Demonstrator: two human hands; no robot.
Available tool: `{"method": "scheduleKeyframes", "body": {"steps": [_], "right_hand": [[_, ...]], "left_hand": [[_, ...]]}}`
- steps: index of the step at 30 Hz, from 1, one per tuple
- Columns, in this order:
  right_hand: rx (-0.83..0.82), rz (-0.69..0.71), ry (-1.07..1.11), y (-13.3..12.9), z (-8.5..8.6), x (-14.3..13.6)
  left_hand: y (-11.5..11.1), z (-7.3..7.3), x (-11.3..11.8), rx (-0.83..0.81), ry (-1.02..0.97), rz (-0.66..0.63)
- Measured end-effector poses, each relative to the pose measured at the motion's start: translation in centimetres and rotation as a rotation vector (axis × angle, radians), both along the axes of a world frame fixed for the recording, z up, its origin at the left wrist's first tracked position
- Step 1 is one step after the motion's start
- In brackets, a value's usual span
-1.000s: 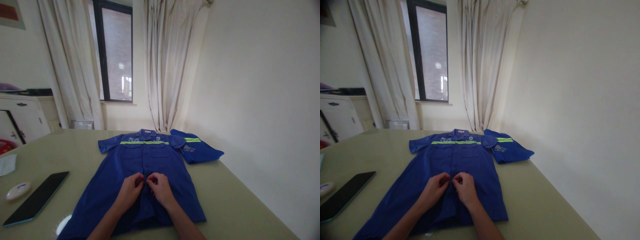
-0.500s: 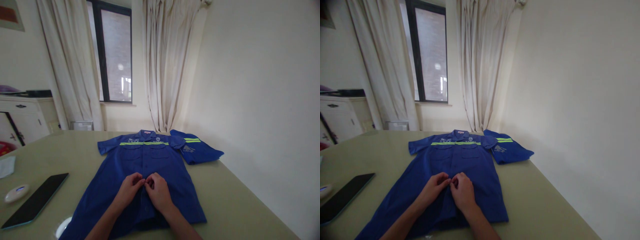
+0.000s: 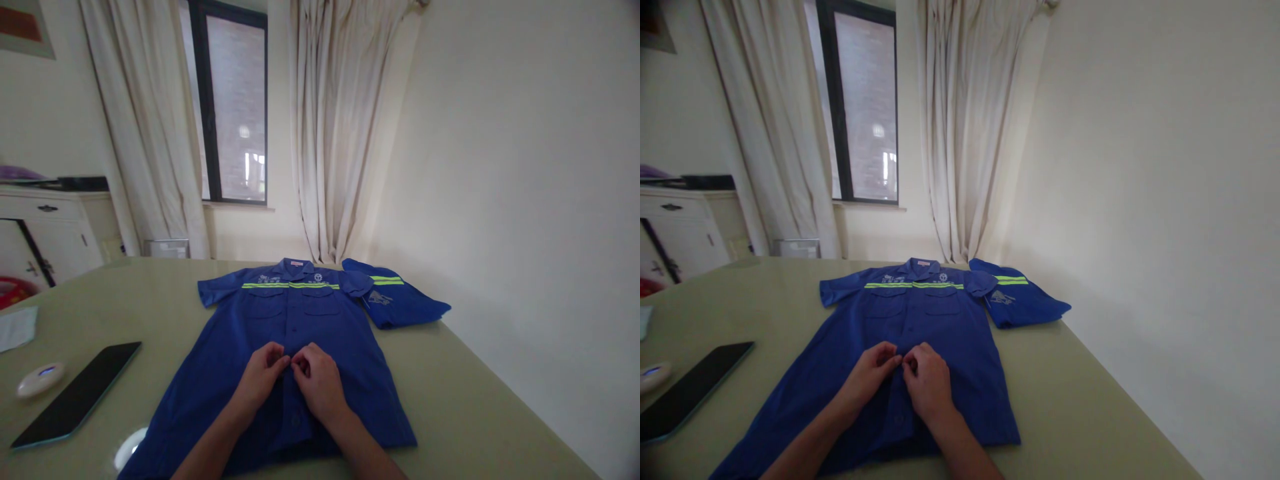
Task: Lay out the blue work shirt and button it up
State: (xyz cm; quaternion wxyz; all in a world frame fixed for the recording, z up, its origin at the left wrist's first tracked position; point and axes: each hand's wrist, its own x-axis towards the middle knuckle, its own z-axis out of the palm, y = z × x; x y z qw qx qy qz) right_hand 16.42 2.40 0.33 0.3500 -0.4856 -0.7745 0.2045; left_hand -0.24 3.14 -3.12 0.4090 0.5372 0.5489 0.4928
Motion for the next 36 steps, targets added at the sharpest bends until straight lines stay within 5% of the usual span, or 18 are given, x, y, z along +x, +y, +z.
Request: {"method": "scheduleKeyframes", "body": {"steps": [4,8,12,20,23,28,32,36], "right_hand": [[0.011,0.009,0.052,0.1,-0.2,-0.1],[-0.142,-0.029,0.286,0.9,-0.7,-0.1],[-0.325,-0.006,0.447,1.6,-1.3,0.0],[-0.403,0.030,0.561,2.2,-2.4,0.2],[-0.393,0.011,0.489,2.3,-2.2,0.4],[0.001,-0.008,0.263,1.6,-1.7,0.5],[0.024,-0.061,-0.029,0.3,-1.2,-0.1],[0.043,-0.155,-0.362,-0.7,0.7,-0.9]], "left_hand": [[0.0,0.0,0.0,-0.033,-0.170,0.024],[-0.3,1.0,-0.2,0.046,-0.109,-0.071],[-0.8,2.4,-0.2,0.082,0.200,-0.195],[-2.4,4.0,0.8,0.211,0.790,-0.226],[-2.6,4.0,0.9,0.210,0.907,-0.178],[-2.1,3.0,0.4,0.121,0.864,-0.078],[-2.0,1.8,0.3,0.225,0.989,0.061],[-3.1,0.6,0.8,0.278,1.093,-0.071]]}}
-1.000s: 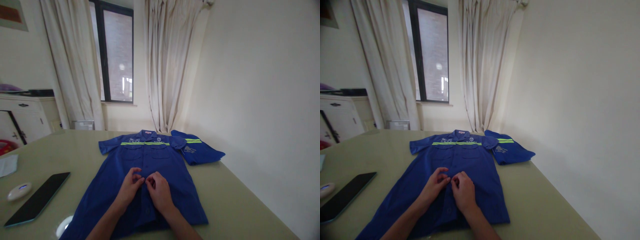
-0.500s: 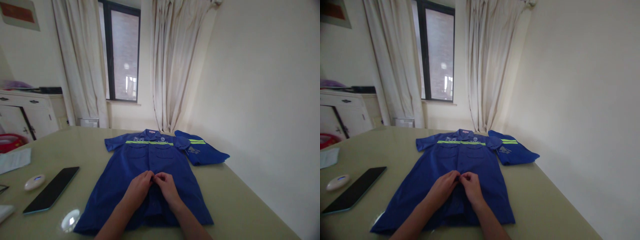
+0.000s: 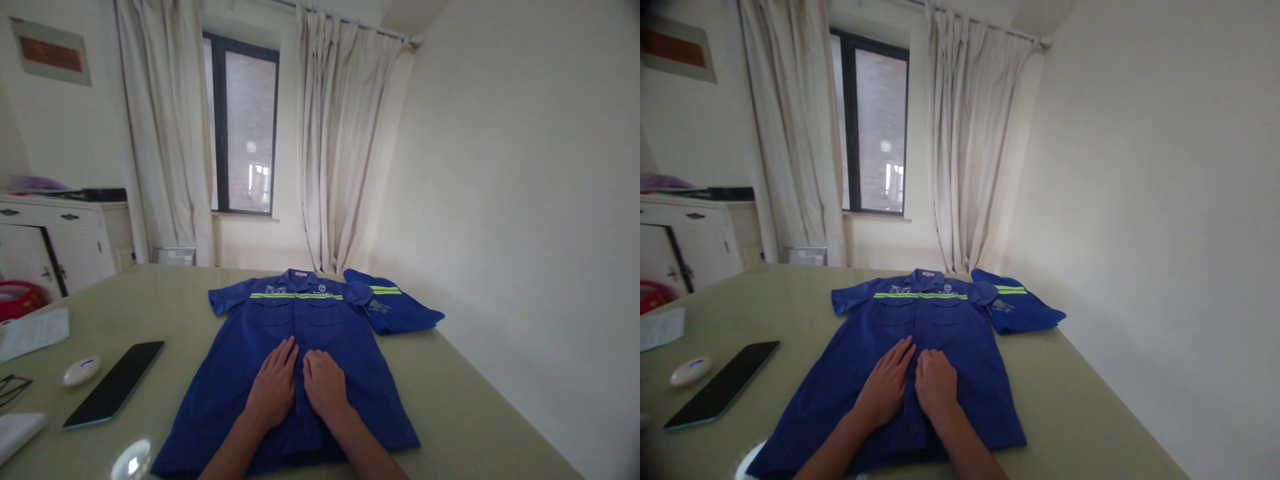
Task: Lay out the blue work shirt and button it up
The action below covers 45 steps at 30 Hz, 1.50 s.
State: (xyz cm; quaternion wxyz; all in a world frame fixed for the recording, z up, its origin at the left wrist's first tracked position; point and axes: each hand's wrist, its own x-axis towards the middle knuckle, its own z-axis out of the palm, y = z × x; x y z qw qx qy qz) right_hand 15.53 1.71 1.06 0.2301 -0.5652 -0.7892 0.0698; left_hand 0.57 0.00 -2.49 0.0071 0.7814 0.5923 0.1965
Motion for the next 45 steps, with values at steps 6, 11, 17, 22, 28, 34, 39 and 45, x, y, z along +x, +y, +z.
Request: {"method": "scheduleKeyframes", "body": {"steps": [6,11,17,22,28,34,39,45], "right_hand": [[-0.093,-0.099,-0.124,0.1,1.2,-1.2],[-0.129,-0.092,-0.090,0.6,-0.5,-0.9],[-0.184,-0.049,0.048,0.5,-0.6,0.8],[-0.207,-0.015,0.074,0.2,-0.5,0.7],[-0.223,-0.076,0.039,0.4,-0.9,-0.1],[-0.219,-0.106,0.214,1.3,-1.3,0.6],[-0.219,0.039,0.570,2.4,-1.7,0.9],[-0.108,0.033,0.478,1.6,-1.3,0.7]], "left_hand": [[-3.6,-1.6,0.6,-0.133,0.090,0.056],[-2.9,1.2,0.3,-0.127,0.105,0.125],[2.1,3.0,1.3,-0.051,0.092,0.321],[3.5,0.4,-0.4,-0.068,-0.245,0.082],[3.3,0.3,-2.2,-0.195,-0.594,-0.124],[2.7,1.2,-1.4,-0.203,-0.498,-0.048],[1.8,1.9,-0.3,-0.092,-0.354,-0.015],[1.8,1.2,0.1,-0.029,-0.391,-0.042]]}}
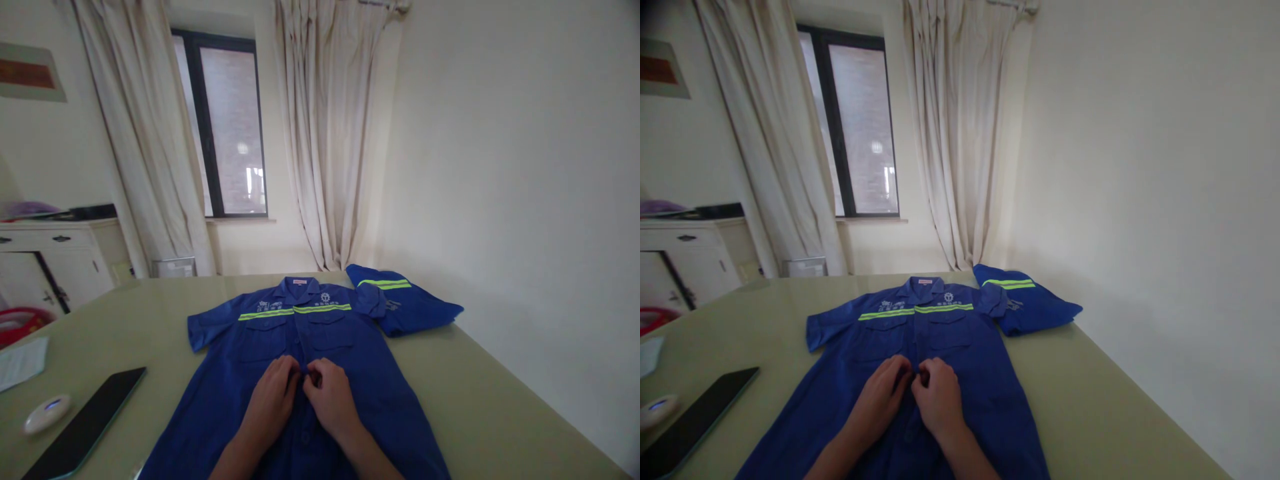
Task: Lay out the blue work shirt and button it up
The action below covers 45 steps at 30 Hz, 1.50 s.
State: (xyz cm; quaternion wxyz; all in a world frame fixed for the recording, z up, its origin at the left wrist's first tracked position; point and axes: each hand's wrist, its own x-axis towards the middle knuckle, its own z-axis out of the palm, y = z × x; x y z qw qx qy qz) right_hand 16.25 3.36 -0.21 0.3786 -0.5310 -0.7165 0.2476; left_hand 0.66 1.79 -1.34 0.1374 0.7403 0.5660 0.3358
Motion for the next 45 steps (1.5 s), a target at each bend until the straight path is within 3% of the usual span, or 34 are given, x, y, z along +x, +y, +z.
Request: {"method": "scheduleKeyframes", "body": {"steps": [3,8,11,14,20,24,30,36,40,45], "right_hand": [[-0.004,0.062,0.071,-0.1,0.1,-0.1],[-0.297,0.142,0.265,1.0,-0.8,0.0],[-0.124,0.120,0.183,1.1,-1.0,0.2],[0.064,0.047,-0.047,0.4,-0.4,0.2],[0.127,-0.005,-0.392,-0.8,0.6,-0.3],[0.192,0.003,-0.407,-0.8,0.6,-0.3],[0.171,0.039,-0.147,-0.4,0.2,0.0],[0.107,0.052,0.066,0.2,-0.2,0.0],[-0.008,0.052,0.191,1.2,-0.8,0.2],[-0.173,0.016,0.146,2.2,-1.0,0.6]], "left_hand": [[0.1,-0.3,-0.2,-0.005,-0.003,0.000],[0.2,0.2,0.1,-0.028,-0.105,0.025],[0.3,0.5,0.4,-0.079,-0.256,0.048],[0.5,0.5,0.7,-0.140,-0.357,0.050],[1.1,-0.2,0.7,-0.161,-0.468,0.089],[1.6,-0.5,0.6,-0.179,-0.670,0.085],[2.0,-0.9,0.5,-0.248,-0.826,0.119],[2.0,-1.1,-0.5,-0.221,-0.776,0.011],[1.5,-0.7,-0.5,-0.212,-0.488,-0.043],[0.7,-0.8,0.7,-0.162,-0.142,0.059]]}}
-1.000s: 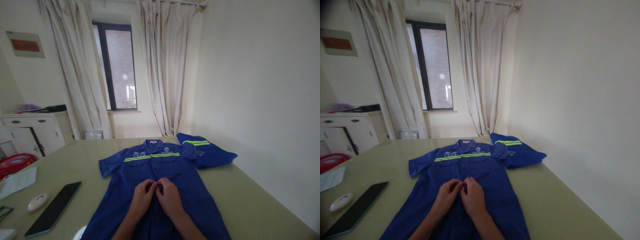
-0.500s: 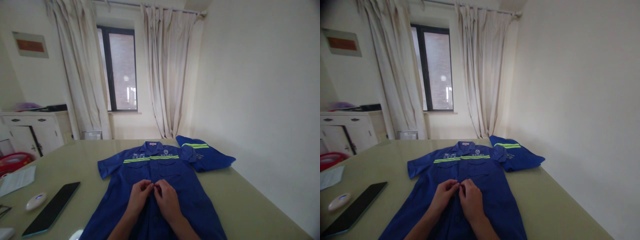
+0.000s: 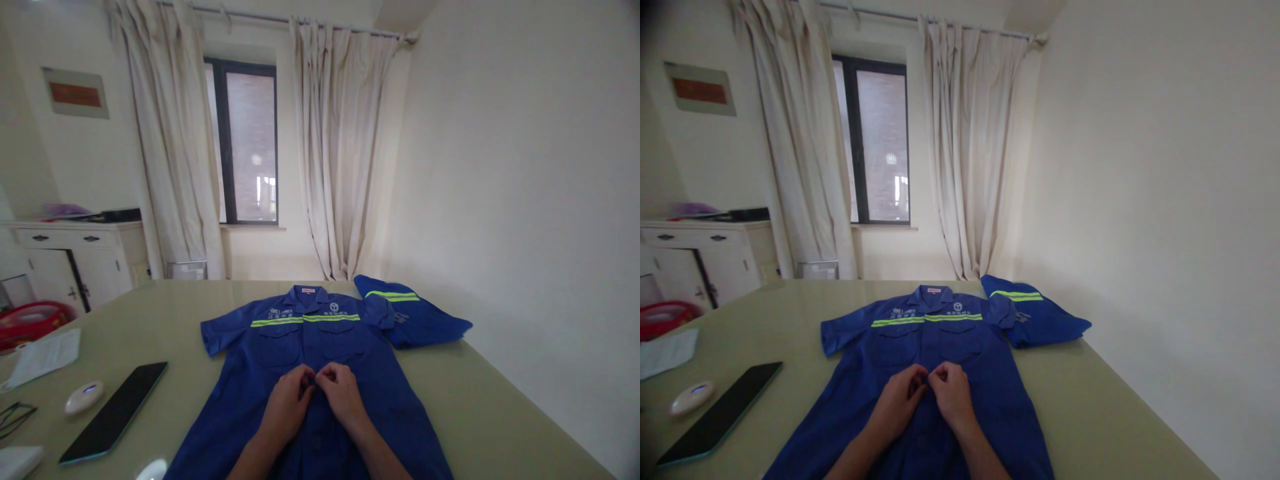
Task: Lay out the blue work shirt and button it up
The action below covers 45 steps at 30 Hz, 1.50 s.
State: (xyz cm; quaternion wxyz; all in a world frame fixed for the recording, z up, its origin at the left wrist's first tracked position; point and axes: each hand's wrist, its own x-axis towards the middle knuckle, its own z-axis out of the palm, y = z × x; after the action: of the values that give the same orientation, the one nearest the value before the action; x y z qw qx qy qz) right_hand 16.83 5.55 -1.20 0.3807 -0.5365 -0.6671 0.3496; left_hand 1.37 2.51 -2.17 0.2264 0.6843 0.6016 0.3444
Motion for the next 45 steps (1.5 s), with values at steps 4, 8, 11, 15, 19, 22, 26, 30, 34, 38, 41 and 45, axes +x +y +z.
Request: {"method": "scheduleKeyframes", "body": {"steps": [4,8,11,15,19,22,26,30,34,38,41,45], "right_hand": [[0.055,-0.061,-0.120,-0.5,0.2,-0.4],[0.049,-0.076,-0.327,-1.1,0.4,-0.6],[-0.017,-0.008,-0.440,-1.0,1.4,-0.2],[-0.033,0.010,-0.520,-0.5,3.2,0.0],[0.084,-0.072,-0.540,-1.0,3.0,-1.1],[0.170,-0.078,-0.519,-1.9,1.4,-2.0],[0.184,-0.034,-0.480,-2.8,-0.1,-2.0],[0.187,0.005,-0.436,-2.8,0.0,-1.3],[0.165,0.031,-0.439,-3.0,0.0,-1.0],[0.178,0.040,-0.464,-3.3,-0.2,-1.5],[0.175,0.013,-0.484,-3.4,0.0,-2.0],[0.138,-0.024,-0.502,-3.3,0.2,-2.3]], "left_hand": [[-0.4,0.3,0.3,0.056,0.114,0.015],[-1.1,-0.1,0.3,0.158,0.320,0.062],[-2.2,-1.5,0.2,0.188,0.484,0.028],[-3.9,-3.8,0.2,0.242,0.610,-0.045],[-5.6,-5.8,0.1,0.200,0.647,-0.064],[-6.6,-5.3,-0.3,0.063,0.608,-0.093],[-6.2,-0.4,-0.8,-0.052,0.513,-0.066],[-2.8,4.3,-0.2,-0.160,0.542,0.131],[0.1,3.6,1.0,-0.198,0.601,0.237],[0.5,1.4,0.8,-0.165,0.538,0.208],[0.7,0.6,-0.4,-0.155,0.352,0.167],[1.4,-0.2,-1.6,-0.118,0.060,0.028]]}}
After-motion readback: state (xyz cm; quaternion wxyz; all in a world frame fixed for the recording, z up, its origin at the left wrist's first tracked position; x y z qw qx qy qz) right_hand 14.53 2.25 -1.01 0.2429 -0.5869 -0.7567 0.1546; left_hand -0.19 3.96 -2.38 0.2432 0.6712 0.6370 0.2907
